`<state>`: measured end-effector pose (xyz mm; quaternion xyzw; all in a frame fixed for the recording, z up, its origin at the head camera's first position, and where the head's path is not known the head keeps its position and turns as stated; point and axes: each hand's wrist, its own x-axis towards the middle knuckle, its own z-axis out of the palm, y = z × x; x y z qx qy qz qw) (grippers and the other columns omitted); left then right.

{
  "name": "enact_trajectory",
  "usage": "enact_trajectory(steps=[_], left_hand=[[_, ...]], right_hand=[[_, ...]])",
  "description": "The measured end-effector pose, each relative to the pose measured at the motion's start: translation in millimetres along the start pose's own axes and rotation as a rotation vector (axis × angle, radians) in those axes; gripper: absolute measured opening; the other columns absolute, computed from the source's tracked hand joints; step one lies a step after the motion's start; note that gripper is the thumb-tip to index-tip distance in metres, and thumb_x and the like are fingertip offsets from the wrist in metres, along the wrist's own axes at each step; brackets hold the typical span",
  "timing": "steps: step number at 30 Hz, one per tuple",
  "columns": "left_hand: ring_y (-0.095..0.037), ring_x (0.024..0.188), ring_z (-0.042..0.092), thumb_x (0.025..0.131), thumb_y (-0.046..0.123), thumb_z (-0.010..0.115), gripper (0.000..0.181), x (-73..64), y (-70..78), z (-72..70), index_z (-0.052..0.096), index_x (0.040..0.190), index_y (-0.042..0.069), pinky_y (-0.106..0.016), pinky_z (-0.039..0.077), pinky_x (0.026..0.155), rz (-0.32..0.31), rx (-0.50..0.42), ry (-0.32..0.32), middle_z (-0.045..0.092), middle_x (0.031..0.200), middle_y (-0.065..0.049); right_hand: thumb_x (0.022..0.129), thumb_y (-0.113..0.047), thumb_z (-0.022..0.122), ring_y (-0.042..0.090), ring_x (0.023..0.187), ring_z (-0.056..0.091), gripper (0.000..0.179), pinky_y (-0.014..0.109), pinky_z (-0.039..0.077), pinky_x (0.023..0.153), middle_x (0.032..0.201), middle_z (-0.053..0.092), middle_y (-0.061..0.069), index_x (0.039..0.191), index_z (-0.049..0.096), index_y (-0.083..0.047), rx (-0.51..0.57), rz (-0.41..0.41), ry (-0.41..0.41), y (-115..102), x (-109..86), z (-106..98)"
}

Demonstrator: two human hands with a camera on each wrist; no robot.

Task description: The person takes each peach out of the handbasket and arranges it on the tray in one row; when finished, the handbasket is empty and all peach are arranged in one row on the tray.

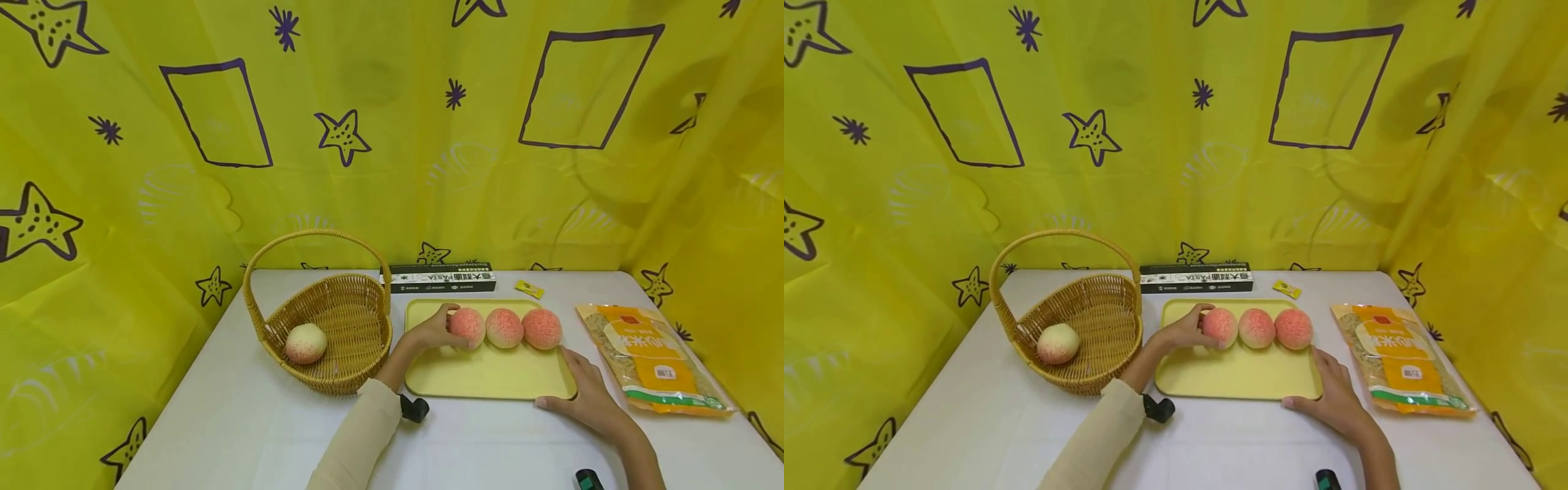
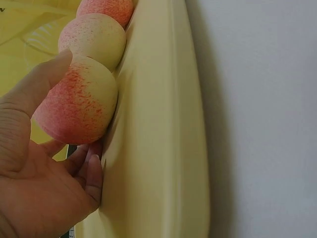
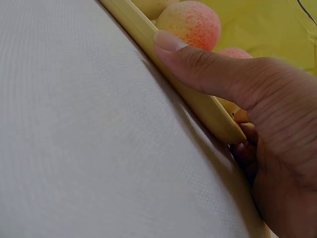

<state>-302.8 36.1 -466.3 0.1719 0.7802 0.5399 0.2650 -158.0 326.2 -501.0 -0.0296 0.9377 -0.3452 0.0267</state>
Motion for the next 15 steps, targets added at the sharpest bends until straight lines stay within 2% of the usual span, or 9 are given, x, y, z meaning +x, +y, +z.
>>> enact_trajectory(steps=[11, 15], left_hand=[[-0.024, 0.112, 0.058, 0.083, 0.012, 0.076, 0.085, -3.2, 1.1, -4.2, 0.024, 0.150, 0.011, -0.036, 0.049, 0.094, 0.025, 0.008, 0.007, 0.051, 0.127, -0.015], [-0.026, 0.114, 0.058, 0.084, 0.012, 0.075, 0.084, -4.5, 0.1, -4.2, 0.023, 0.151, 0.010, -0.036, 0.050, 0.094, 0.041, 0.002, 0.005, 0.049, 0.128, -0.016]], right_hand=[[0.079, -0.043, 0.079, 0.056, 0.132, 0.016, 0.115, 0.075, 0.023, 0.097, 0.150, 0.014, 0.038, 0.156, 0.004, -0.001, -0.008, -0.007, 0.005, -1.6, 1.0, -0.2], [0.079, -0.042, 0.079, 0.056, 0.131, 0.015, 0.116, 0.075, 0.022, 0.097, 0.150, 0.013, 0.039, 0.156, 0.003, -0.001, 0.005, -0.013, 0.005, -2.4, 0.2, -0.3]])
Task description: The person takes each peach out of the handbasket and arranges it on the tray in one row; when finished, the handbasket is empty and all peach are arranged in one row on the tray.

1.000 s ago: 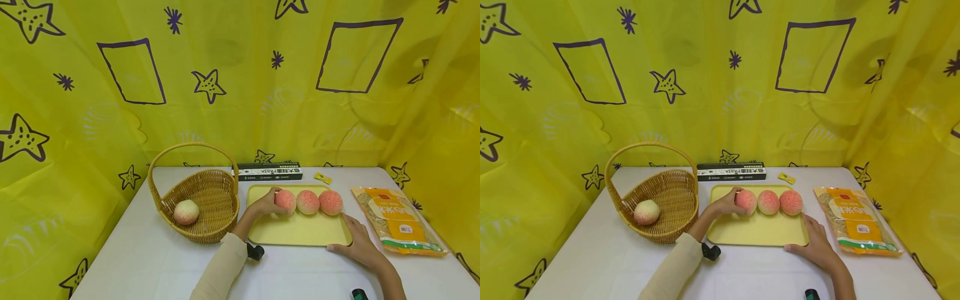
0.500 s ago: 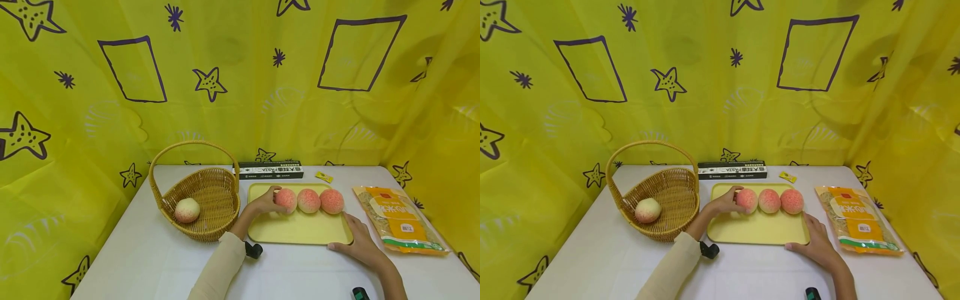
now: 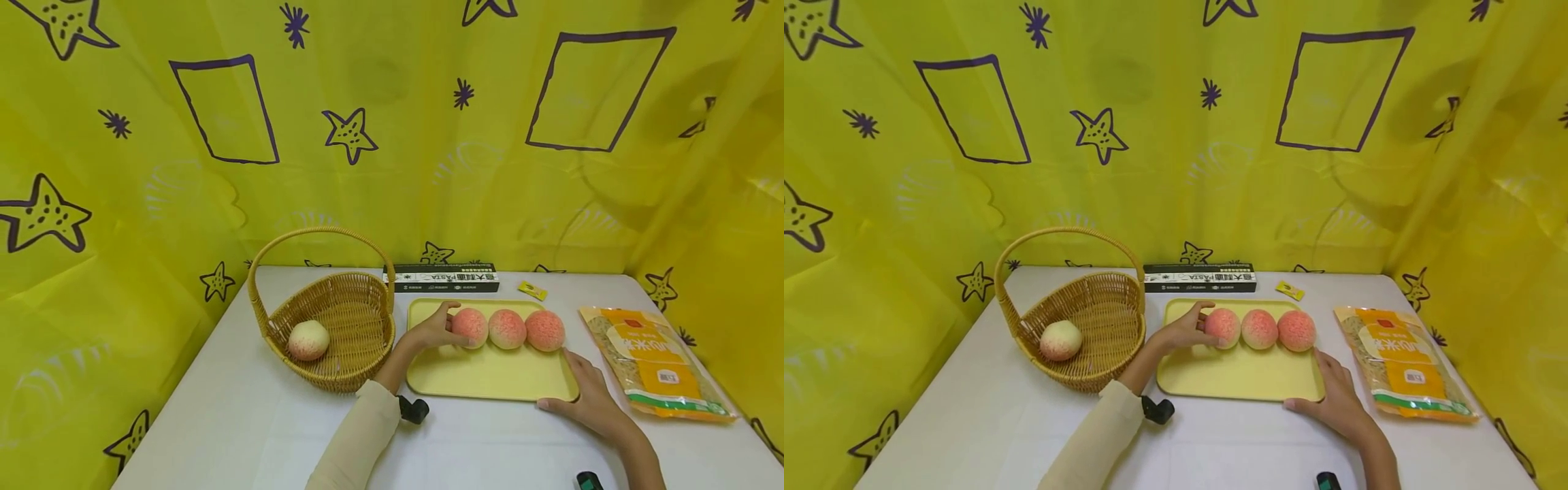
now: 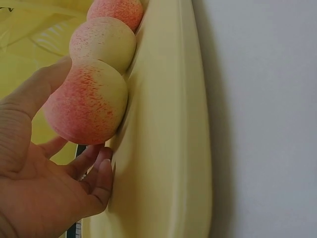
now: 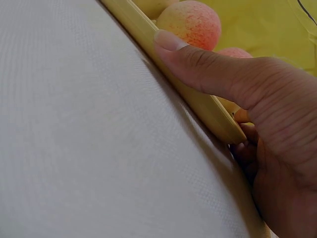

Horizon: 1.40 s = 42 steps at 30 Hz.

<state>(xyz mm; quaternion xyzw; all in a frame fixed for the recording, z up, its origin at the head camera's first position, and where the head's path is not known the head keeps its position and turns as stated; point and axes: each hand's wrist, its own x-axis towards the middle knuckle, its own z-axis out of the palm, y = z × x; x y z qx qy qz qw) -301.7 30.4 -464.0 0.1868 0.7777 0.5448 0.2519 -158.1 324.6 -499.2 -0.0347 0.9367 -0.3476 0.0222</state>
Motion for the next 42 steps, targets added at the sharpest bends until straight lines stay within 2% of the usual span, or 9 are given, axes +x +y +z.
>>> enact_trajectory(steps=[4, 10, 16, 20, 27, 33, 37, 40, 42], left_hand=[[-0.028, 0.115, 0.058, 0.085, 0.013, 0.074, 0.084, -2.8, 0.6, -0.4, 0.023, 0.151, 0.010, -0.035, 0.050, 0.092, 0.012, 0.020, 0.005, 0.048, 0.128, -0.015], [-0.031, 0.117, 0.054, 0.084, 0.019, 0.076, 0.079, -13.1, 12.8, -5.8, 0.032, 0.149, 0.010, -0.035, 0.047, 0.093, 0.024, 0.179, 0.035, 0.050, 0.133, -0.019], [-0.032, 0.130, 0.046, 0.088, 0.023, 0.071, 0.058, -28.5, 36.6, -15.3, 0.046, 0.138, 0.007, -0.034, 0.046, 0.097, 0.065, 0.376, -0.042, 0.047, 0.140, -0.018], [-0.032, 0.127, 0.052, 0.089, 0.023, 0.070, 0.060, -40.8, 52.7, -26.0, 0.044, 0.141, 0.008, -0.033, 0.049, 0.095, 0.070, 0.380, -0.081, 0.048, 0.140, -0.019], [-0.031, 0.127, 0.053, 0.092, 0.026, 0.068, 0.054, -65.2, 67.1, -60.0, 0.046, 0.140, 0.015, -0.037, 0.048, 0.097, 0.069, 0.318, -0.125, 0.050, 0.140, -0.016], [-0.026, 0.123, 0.054, 0.095, 0.025, 0.064, 0.047, -88.5, 61.5, -95.2, 0.048, 0.138, 0.013, -0.035, 0.049, 0.096, 0.059, 0.341, -0.207, 0.057, 0.131, -0.013], [-0.023, 0.121, 0.055, 0.096, 0.024, 0.064, 0.045, -103.7, 54.4, -119.4, 0.050, 0.136, 0.010, -0.033, 0.048, 0.097, 0.082, 0.359, -0.255, 0.059, 0.129, -0.014], [-0.023, 0.119, 0.055, 0.095, 0.024, 0.064, 0.046, -113.8, 44.5, -140.2, 0.051, 0.136, 0.008, -0.037, 0.048, 0.099, 0.084, 0.319, -0.211, 0.057, 0.130, -0.016], [-0.024, 0.119, 0.055, 0.095, 0.024, 0.064, 0.049, -120.2, 36.6, -153.4, 0.049, 0.138, 0.007, -0.042, 0.047, 0.101, 0.056, 0.259, -0.144, 0.055, 0.133, -0.018]], right_hand=[[0.080, -0.042, 0.079, 0.057, 0.131, 0.015, 0.115, 0.075, 0.022, 0.097, 0.150, 0.013, 0.039, 0.155, 0.002, 0.000, -0.001, 0.001, -0.003, 0, -0.6, 0], [0.080, -0.042, 0.078, 0.057, 0.132, 0.014, 0.115, 0.074, 0.022, 0.097, 0.150, 0.013, 0.039, 0.155, 0.002, 0.000, 0.002, 0.002, -0.007, 0, 0.0, 0], [0.081, -0.043, 0.077, 0.059, 0.131, 0.014, 0.116, 0.074, 0.022, 0.097, 0.149, 0.013, 0.040, 0.155, 0.000, 0.002, -0.013, 0.009, -0.006, 1, 0.1, 0], [0.081, -0.043, 0.077, 0.058, 0.131, 0.015, 0.116, 0.074, 0.022, 0.097, 0.149, 0.013, 0.040, 0.154, 0.000, 0.003, -0.015, 0.007, -0.005, 0, -0.3, -1], [0.081, -0.044, 0.077, 0.059, 0.131, 0.014, 0.116, 0.074, 0.021, 0.098, 0.149, 0.013, 0.041, 0.155, 0.000, 0.002, -0.016, 0.014, -0.015, 0, 0.9, -1], [0.081, -0.044, 0.076, 0.060, 0.133, 0.011, 0.116, 0.075, 0.019, 0.098, 0.150, 0.010, 0.040, 0.155, -0.002, 0.001, 0.007, 0.028, -0.034, 1, -0.4, -1], [0.081, -0.045, 0.076, 0.059, 0.133, 0.011, 0.117, 0.076, 0.019, 0.098, 0.151, 0.010, 0.039, 0.155, -0.002, 0.000, 0.008, 0.029, -0.033, 2, -0.1, -1], [0.081, -0.046, 0.076, 0.059, 0.133, 0.011, 0.117, 0.076, 0.019, 0.098, 0.151, 0.009, 0.039, 0.155, -0.003, 0.000, -0.002, 0.028, -0.033, 2, 1.6, -1], [0.081, -0.046, 0.076, 0.059, 0.132, 0.011, 0.117, 0.076, 0.019, 0.098, 0.150, 0.009, 0.040, 0.155, -0.003, 0.000, -0.008, 0.031, -0.035, 2, 2.2, -1]])
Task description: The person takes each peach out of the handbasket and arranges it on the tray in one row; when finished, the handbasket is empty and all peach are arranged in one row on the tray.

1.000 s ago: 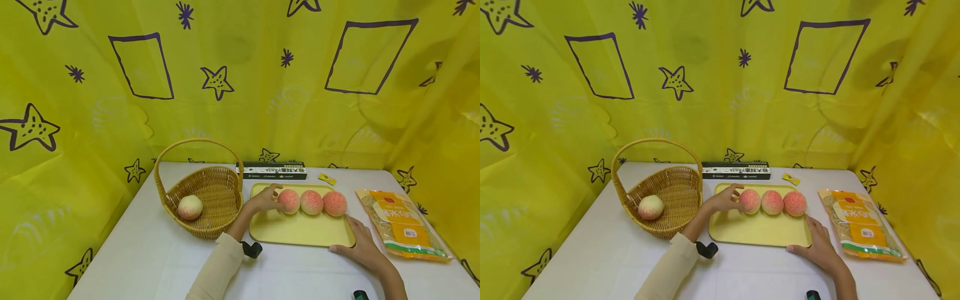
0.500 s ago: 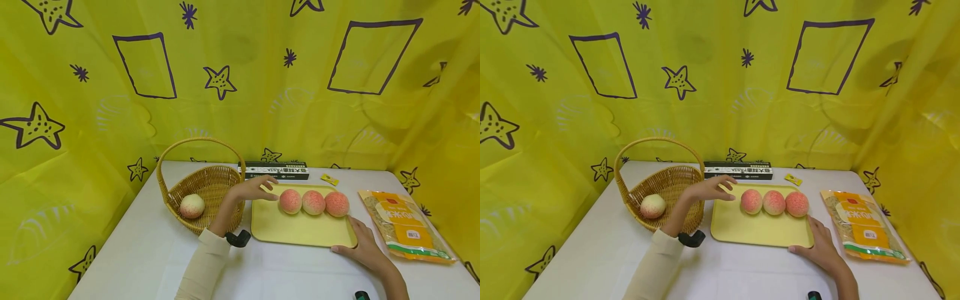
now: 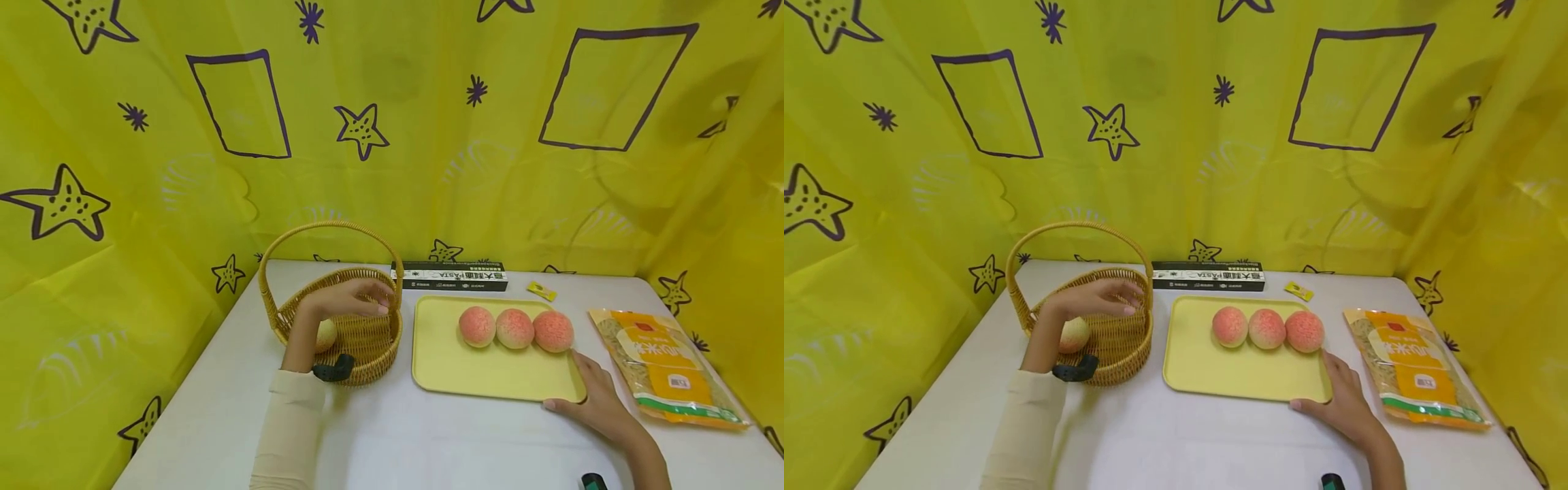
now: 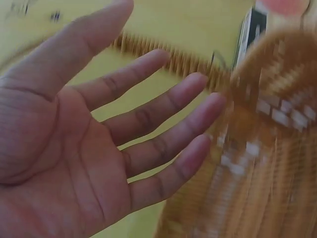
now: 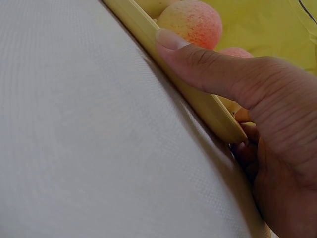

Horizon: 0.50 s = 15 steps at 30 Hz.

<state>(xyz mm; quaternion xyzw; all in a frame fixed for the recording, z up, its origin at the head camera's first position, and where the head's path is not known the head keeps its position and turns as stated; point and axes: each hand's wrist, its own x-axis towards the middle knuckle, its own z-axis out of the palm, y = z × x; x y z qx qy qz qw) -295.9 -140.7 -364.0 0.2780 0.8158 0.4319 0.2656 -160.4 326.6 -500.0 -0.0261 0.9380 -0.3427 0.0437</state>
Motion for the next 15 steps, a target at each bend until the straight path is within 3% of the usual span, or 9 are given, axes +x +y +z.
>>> enact_trajectory(steps=[8, 11, 15], left_hand=[[-0.039, 0.130, 0.047, 0.097, 0.024, 0.062, 0.057, -20.0, -31.6, -23.2, 0.039, 0.144, 0.003, -0.056, 0.038, 0.108, -0.157, -0.157, 0.390, 0.048, 0.139, -0.024], [-0.042, 0.134, 0.041, 0.096, 0.023, 0.062, 0.058, -24.6, -36.8, -28.3, 0.037, 0.145, 0.002, -0.057, 0.034, 0.111, -0.220, -0.188, 0.482, 0.040, 0.146, -0.027], [-0.045, 0.137, 0.035, 0.095, 0.023, 0.063, 0.060, -29.8, -43.7, -31.9, 0.037, 0.144, 0.000, -0.057, 0.031, 0.112, -0.325, -0.186, 0.523, 0.029, 0.153, -0.027]], right_hand=[[0.082, -0.044, 0.075, 0.059, 0.132, 0.012, 0.114, 0.075, 0.021, 0.097, 0.150, 0.010, 0.039, 0.155, -0.001, 0.001, -0.017, -0.008, -0.004, 1, -3.3, -1], [0.083, -0.045, 0.074, 0.059, 0.133, 0.011, 0.115, 0.075, 0.020, 0.098, 0.151, 0.009, 0.039, 0.155, -0.003, -0.001, -0.008, -0.006, -0.006, 0, -2.5, -2], [0.082, -0.046, 0.075, 0.059, 0.133, 0.010, 0.117, 0.075, 0.019, 0.098, 0.151, 0.009, 0.040, 0.156, -0.004, -0.002, 0.010, -0.004, -0.008, -2, -0.4, -1]])
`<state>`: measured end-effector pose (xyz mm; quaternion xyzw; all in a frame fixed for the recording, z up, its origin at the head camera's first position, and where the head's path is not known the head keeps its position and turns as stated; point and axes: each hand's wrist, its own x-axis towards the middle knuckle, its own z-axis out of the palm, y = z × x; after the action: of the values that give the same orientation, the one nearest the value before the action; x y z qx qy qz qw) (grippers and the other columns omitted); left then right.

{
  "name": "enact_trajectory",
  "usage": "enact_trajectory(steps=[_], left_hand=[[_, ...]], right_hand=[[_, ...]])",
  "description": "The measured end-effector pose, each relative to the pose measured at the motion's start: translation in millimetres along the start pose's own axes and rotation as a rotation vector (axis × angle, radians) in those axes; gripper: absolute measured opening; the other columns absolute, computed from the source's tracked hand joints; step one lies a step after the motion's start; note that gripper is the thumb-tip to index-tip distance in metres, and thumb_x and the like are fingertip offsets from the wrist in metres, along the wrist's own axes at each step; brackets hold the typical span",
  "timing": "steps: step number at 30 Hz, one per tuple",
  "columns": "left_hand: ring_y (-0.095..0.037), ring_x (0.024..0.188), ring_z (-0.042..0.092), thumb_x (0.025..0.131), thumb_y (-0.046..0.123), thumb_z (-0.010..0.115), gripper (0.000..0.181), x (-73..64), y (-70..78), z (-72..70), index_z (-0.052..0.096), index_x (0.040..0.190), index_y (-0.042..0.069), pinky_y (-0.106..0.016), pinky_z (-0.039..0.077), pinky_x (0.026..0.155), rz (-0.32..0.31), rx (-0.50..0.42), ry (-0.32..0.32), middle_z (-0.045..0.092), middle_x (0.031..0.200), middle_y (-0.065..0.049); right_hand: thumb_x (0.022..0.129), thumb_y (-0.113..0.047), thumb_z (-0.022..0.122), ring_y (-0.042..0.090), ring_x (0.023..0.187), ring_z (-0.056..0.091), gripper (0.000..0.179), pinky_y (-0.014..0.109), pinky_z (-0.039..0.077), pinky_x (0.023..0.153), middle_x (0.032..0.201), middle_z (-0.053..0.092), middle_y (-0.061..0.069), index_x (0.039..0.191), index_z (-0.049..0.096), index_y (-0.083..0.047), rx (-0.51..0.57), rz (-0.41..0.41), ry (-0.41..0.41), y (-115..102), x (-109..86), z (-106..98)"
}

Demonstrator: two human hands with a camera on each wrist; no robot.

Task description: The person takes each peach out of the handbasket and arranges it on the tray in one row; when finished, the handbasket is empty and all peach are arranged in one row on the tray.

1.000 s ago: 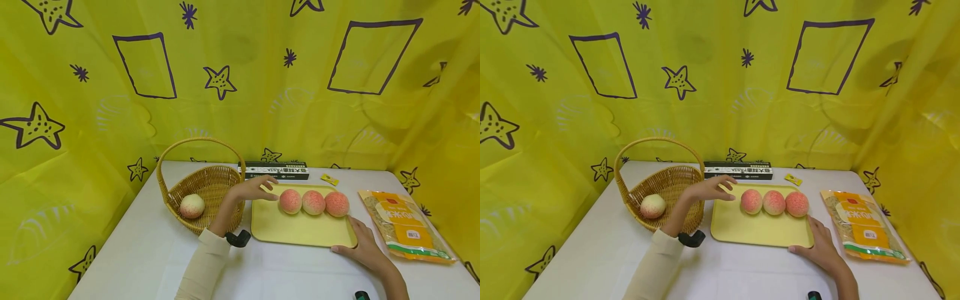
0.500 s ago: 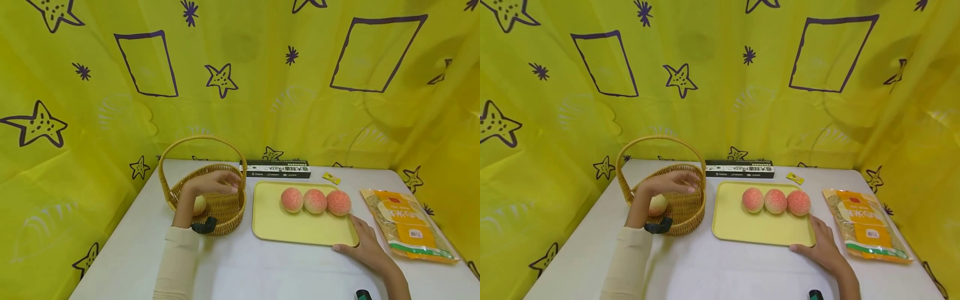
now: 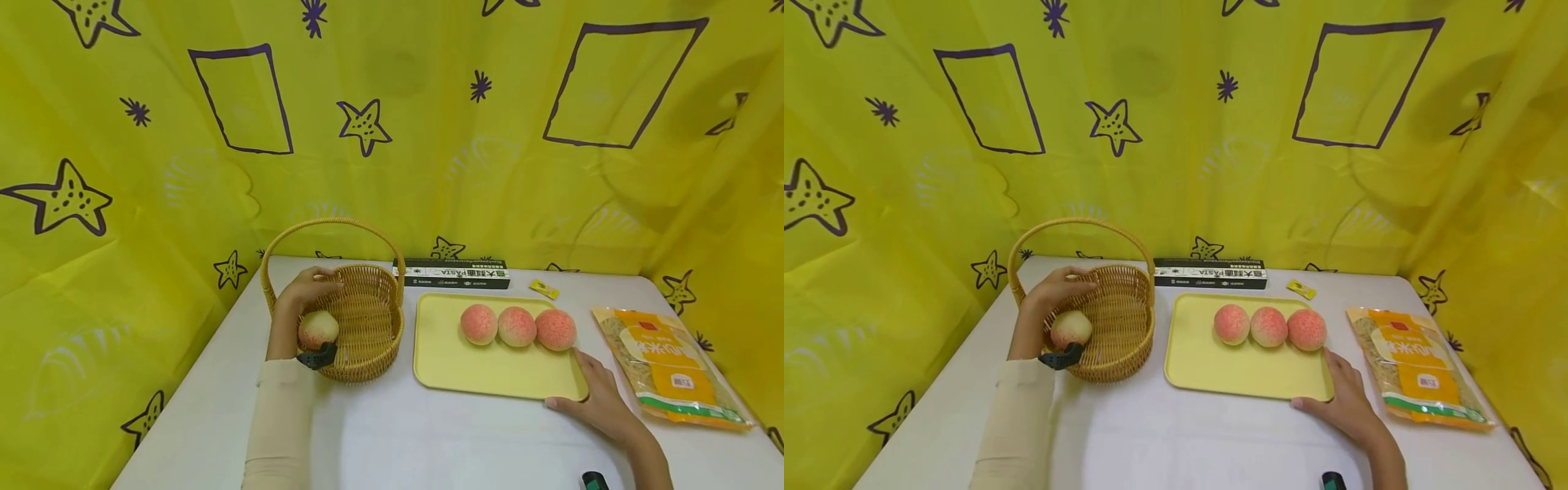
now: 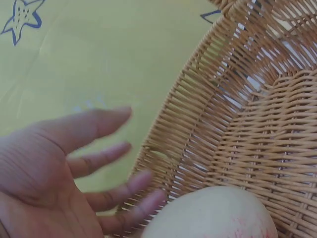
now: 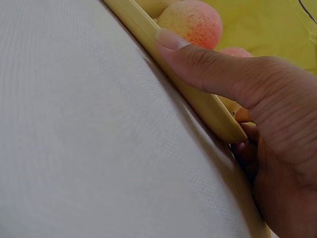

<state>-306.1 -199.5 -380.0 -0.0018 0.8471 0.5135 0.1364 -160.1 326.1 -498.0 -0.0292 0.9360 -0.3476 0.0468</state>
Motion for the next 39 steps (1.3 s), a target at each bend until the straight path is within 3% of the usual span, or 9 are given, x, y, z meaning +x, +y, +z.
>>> enact_trajectory(steps=[8, 13, 17, 22, 27, 33, 39], left_hand=[[-0.044, 0.128, 0.044, 0.093, 0.030, 0.064, 0.062, 0.6, -1.7, -2.8, 0.041, 0.142, -0.001, -0.052, 0.043, 0.103, -0.131, 0.246, -0.065, 0.036, 0.147, -0.028], [-0.041, 0.116, 0.054, 0.093, 0.033, 0.062, 0.055, -0.2, -1.9, -5.4, 0.051, 0.135, -0.001, -0.046, 0.051, 0.092, -0.159, 0.360, -0.131, 0.043, 0.141, -0.026], [-0.036, 0.113, 0.058, 0.092, 0.031, 0.061, 0.046, -1.4, -6.6, -6.1, 0.061, 0.127, 0.001, -0.042, 0.052, 0.091, -0.158, 0.421, -0.175, 0.051, 0.138, -0.023], [-0.034, 0.109, 0.060, 0.091, 0.026, 0.061, 0.045, -5.3, -10.7, -3.9, 0.060, 0.129, 0.001, -0.044, 0.054, 0.088, -0.195, 0.320, -0.224, 0.055, 0.133, -0.023], [-0.034, 0.094, 0.063, 0.094, 0.031, 0.060, 0.050, -8.2, -11.5, 0.6, 0.053, 0.134, 0.002, -0.048, 0.058, 0.073, -0.306, 0.216, -0.264, 0.056, 0.120, -0.025], [-0.030, 0.073, 0.065, 0.091, 0.042, 0.061, 0.054, -11.6, -12.1, 6.0, 0.051, 0.131, 0.007, -0.042, 0.060, 0.063, -0.435, 0.199, -0.249, 0.056, 0.102, -0.018], [-0.025, 0.069, 0.062, 0.090, 0.041, 0.063, 0.045, -12.8, -14.6, 8.6, 0.049, 0.117, 0.007, -0.037, 0.059, 0.061, -0.477, 0.122, -0.231, 0.053, 0.097, -0.014]], right_hand=[[0.081, -0.046, 0.076, 0.059, 0.133, 0.011, 0.118, 0.076, 0.019, 0.098, 0.151, 0.009, 0.040, 0.156, -0.005, -0.003, 0.001, 0.004, 0.003, 2, 1.6, 0], [0.081, -0.047, 0.076, 0.059, 0.133, 0.011, 0.119, 0.076, 0.019, 0.099, 0.151, 0.009, 0.039, 0.156, -0.006, -0.005, -0.001, 0.013, 0.000, 0, 3.2, -1], [0.081, -0.048, 0.076, 0.058, 0.134, 0.011, 0.119, 0.076, 0.019, 0.099, 0.152, 0.009, 0.039, 0.156, -0.005, -0.005, 0.005, 0.018, -0.004, 0, 2.9, -1], [0.081, -0.048, 0.076, 0.058, 0.133, 0.010, 0.118, 0.076, 0.019, 0.098, 0.152, 0.008, 0.039, 0.156, -0.005, -0.005, 0.009, 0.015, -0.005, 0, 2.2, -1], [0.081, -0.047, 0.076, 0.059, 0.134, 0.010, 0.118, 0.076, 0.019, 0.098, 0.152, 0.008, 0.040, 0.156, -0.005, -0.005, 0.009, 0.009, -0.008, 0, 2.4, -1], [0.082, -0.044, 0.076, 0.058, 0.132, 0.011, 0.118, 0.074, 0.020, 0.097, 0.151, 0.009, 0.040, 0.156, -0.007, -0.005, 0.002, -0.003, -0.003, 0, 2.8, -1], [0.082, -0.044, 0.076, 0.058, 0.132, 0.011, 0.117, 0.074, 0.020, 0.097, 0.151, 0.009, 0.040, 0.156, -0.008, -0.006, 0.008, -0.005, -0.006, 1, 2.8, 0]])
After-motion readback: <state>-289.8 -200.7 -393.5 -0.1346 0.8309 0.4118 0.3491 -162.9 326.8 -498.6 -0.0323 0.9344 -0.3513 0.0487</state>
